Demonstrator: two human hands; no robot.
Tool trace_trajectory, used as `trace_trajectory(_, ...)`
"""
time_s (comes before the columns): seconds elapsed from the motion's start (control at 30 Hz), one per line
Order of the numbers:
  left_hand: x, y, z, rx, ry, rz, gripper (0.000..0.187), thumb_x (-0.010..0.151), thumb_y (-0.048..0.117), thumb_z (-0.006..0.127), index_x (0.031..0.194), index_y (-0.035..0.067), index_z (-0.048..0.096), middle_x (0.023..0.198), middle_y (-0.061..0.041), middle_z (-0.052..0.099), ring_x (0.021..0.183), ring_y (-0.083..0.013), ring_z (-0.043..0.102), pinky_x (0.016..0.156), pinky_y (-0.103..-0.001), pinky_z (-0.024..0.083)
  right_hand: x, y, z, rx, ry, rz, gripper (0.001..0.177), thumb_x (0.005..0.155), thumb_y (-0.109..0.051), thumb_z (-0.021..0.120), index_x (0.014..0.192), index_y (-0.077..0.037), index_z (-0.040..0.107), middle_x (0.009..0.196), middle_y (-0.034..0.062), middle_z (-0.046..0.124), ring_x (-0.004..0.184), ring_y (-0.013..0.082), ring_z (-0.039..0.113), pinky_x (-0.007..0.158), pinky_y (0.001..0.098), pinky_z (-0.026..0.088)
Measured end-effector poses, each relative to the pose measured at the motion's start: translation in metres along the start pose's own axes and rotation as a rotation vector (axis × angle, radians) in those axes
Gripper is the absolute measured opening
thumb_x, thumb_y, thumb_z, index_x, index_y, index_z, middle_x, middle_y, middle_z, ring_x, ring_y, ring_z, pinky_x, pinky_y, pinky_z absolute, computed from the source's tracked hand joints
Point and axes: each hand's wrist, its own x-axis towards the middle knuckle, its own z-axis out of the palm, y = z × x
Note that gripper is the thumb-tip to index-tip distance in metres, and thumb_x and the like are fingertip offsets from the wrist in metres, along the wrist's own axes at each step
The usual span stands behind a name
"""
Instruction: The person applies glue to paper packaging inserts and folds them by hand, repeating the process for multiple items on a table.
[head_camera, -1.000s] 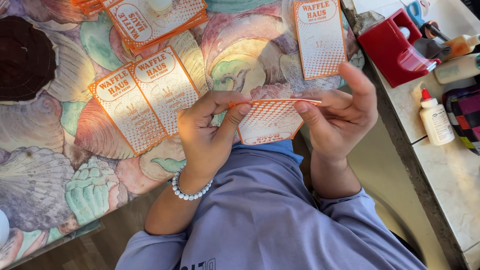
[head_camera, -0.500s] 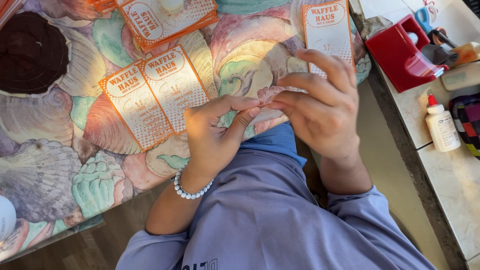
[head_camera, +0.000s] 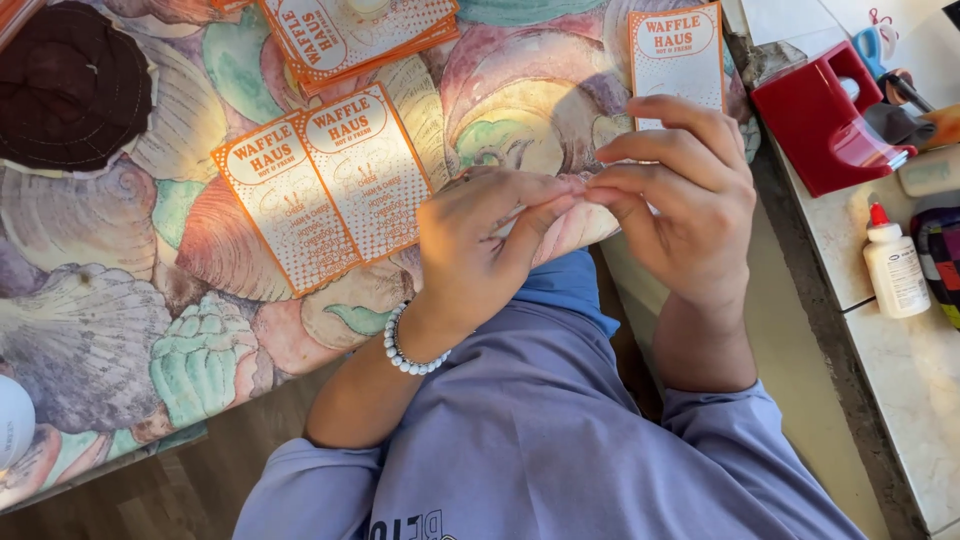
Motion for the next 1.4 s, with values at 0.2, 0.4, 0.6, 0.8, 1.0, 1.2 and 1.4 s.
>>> trace_trajectory(0.2,-0.017,-0.013,-0.011,-0.161,0.176,-0.320,0.002,0.099,0.006,0.072,0.099,0.004,0.072,0.094,-0.008,0.075,0.084,-0.0136,0.070,0.079,-0.026,0.057,-0.019,0.015,-0.007,0.260,0.140,0.226,0.027,0.108,-0.014,0.063,0.096,0.010,0.064,0.113,0.0311,0.069,0.115,0.0520,0.068,0.107,0.0586,0.055)
trace_trajectory(0.4,-0.031,-0.034,-0.028,-0.478,0.099,-0.440,0.014,0.100,0.016,0.069,0.101,0.003,0.068,0.101,-0.013,0.076,0.093,-0.0144,0.071,0.086,-0.025,0.056,-0.055,0.005,0.033,0.637,0.061,0.603,0.088,0.092,0.007,0.083,0.161,0.006,0.029,0.100,0.0142,0.068,0.086,0.0106,0.054,0.081,0.0213,0.045)
trace_trajectory(0.6,0.007,0.005,-0.045,0.190,-0.299,-0.113,0.034,0.097,0.030,0.077,0.124,0.011,0.067,0.119,-0.002,0.076,0.107,-0.0200,0.077,0.093,-0.032,0.057,-0.014,-0.009,0.019,0.253,-0.167,0.302,0.084,0.102,-0.017,0.090,0.162,-0.002,0.032,0.096,-0.0047,0.077,0.092,0.0057,0.069,0.110,0.0291,0.054)
trace_trajectory(0.8,-0.021,-0.016,-0.028,-0.133,0.201,-0.418,0.006,0.096,0.006,0.076,0.097,0.004,0.071,0.084,-0.002,0.071,0.075,-0.0031,0.059,0.067,-0.019,0.048,-0.031,0.013,-0.008,0.458,-0.126,0.400,0.102,0.082,-0.009,0.089,0.160,0.012,0.026,0.112,0.0226,0.075,0.104,0.0215,0.072,0.106,0.0289,0.050)
trace_trajectory(1.0,-0.025,-0.022,-0.027,-0.326,0.298,-0.432,0.012,0.101,0.017,0.068,0.096,0.008,0.062,0.077,0.008,0.036,0.075,-0.0051,0.037,0.072,-0.022,0.033,-0.066,0.017,0.008,0.588,0.313,0.672,0.075,0.087,0.012,0.083,0.151,0.010,0.044,0.131,0.0289,0.065,0.104,0.0303,0.070,0.090,0.0334,0.061)
trace_trajectory(1.2,-0.030,-0.017,-0.030,-0.073,0.161,-0.463,0.011,0.102,0.019,0.069,0.099,0.008,0.071,0.071,0.006,0.054,0.060,-0.0009,0.036,0.052,-0.019,0.028,-0.069,0.020,0.013,0.655,0.345,0.595,0.073,0.093,0.014,0.077,0.156,0.005,0.041,0.124,0.0287,0.067,0.097,0.0377,0.074,0.076,0.0370,0.064)
trace_trajectory(1.4,-0.030,-0.020,-0.024,-0.162,0.170,-0.485,0.012,0.103,0.016,0.066,0.098,0.005,0.068,0.071,0.006,0.046,0.066,-0.0038,0.036,0.059,-0.021,0.029,-0.076,0.021,0.030,0.629,0.484,0.608,0.069,0.092,0.013,0.080,0.152,0.003,0.046,0.121,0.0245,0.071,0.091,0.0342,0.076,0.074,0.0293,0.057)
